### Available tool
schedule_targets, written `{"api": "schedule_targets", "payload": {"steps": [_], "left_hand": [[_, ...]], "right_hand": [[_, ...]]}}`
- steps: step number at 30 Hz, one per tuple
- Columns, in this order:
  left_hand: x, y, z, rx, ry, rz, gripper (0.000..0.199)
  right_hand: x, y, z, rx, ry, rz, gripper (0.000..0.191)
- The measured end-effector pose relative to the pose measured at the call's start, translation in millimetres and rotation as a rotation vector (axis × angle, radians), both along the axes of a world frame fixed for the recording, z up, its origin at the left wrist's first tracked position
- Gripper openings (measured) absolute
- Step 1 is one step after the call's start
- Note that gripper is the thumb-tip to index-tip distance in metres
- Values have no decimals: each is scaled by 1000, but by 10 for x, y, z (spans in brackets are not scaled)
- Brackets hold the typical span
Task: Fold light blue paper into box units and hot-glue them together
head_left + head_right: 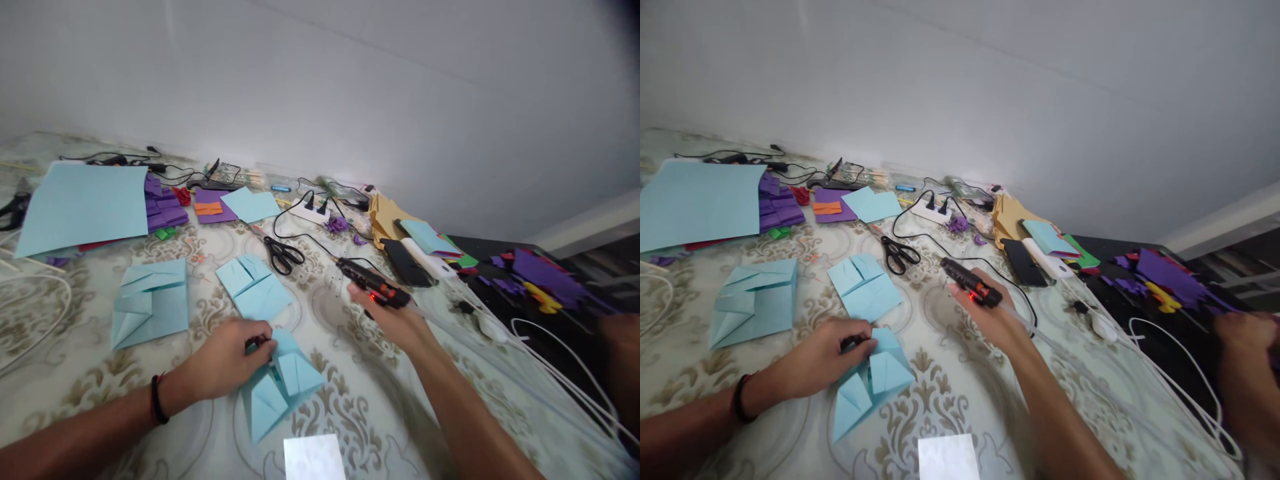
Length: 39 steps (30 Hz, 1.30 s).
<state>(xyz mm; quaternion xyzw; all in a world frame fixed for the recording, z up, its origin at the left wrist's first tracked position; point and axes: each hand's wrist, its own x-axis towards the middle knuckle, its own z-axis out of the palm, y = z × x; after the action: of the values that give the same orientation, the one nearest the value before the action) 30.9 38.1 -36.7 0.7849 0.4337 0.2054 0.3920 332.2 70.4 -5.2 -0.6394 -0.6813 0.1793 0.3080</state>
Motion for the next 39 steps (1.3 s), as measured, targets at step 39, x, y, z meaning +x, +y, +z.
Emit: {"api": "schedule_targets", "payload": {"steps": [39], "left_hand": [[-32,22,2,-77,-122,59,16]], "right_hand": [[-421,-339,-241,-94,217,601,26]]}}
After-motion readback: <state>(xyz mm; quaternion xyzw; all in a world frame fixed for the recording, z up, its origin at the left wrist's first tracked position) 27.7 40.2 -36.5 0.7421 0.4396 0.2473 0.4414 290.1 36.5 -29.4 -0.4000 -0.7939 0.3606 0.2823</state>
